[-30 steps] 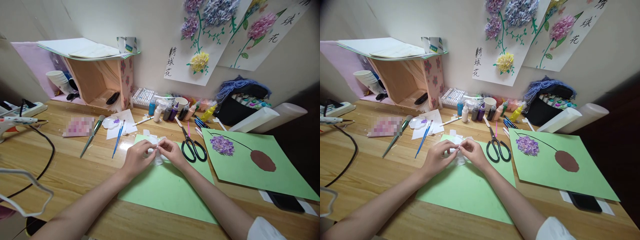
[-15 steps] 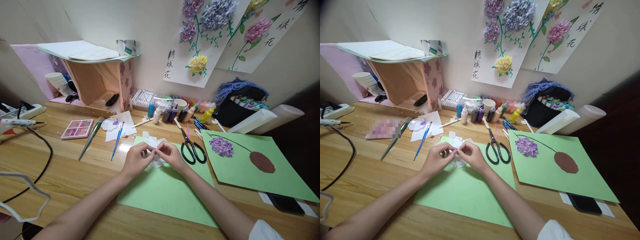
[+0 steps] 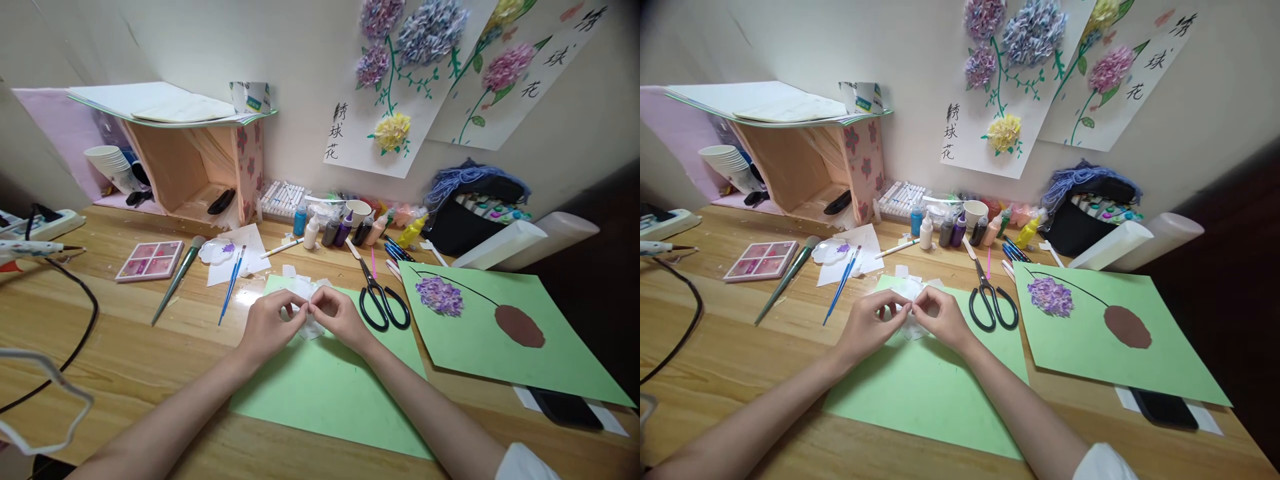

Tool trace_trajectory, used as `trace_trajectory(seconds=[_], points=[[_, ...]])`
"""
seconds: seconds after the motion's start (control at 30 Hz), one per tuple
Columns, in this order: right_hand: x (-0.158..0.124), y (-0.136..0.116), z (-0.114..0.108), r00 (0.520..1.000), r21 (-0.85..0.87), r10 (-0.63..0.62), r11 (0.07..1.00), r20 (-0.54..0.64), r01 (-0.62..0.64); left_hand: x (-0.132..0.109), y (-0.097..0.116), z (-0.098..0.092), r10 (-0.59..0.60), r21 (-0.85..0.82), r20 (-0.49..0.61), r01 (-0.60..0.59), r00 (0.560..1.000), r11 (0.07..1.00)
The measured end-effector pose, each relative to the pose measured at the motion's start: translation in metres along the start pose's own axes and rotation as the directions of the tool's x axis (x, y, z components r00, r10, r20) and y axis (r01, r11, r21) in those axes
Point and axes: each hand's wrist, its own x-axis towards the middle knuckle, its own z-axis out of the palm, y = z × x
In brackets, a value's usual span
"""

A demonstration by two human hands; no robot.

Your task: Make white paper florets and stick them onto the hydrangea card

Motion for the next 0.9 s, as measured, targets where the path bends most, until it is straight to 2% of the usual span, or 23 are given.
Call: trace_trajectory(seconds=[0.3, 0.67, 0.9], points=[[-0.001, 0.002, -0.001, 1.0, -0.006, -0.012, 1.0, -0.022, 0.012, 0.007, 0.002, -0.005, -0.121, -0.074, -0.062, 0.116, 0.991, 0.99], [0.0, 0.001, -0.001, 0.998, -0.032, -0.009, 0.999, -0.056, 0.007, 0.016, -0.009, -0.011, -0.312, -0.224, -0.098, 0.285, 0.945, 0.932], [0.0, 0.003, -0.001, 0.992, -0.161, -0.042, 0.987, -0.115, 0.023, 0.022, -0.024, -0.013, -0.388, -0.342, -0.146, 0.322, 0.91, 0.883]])
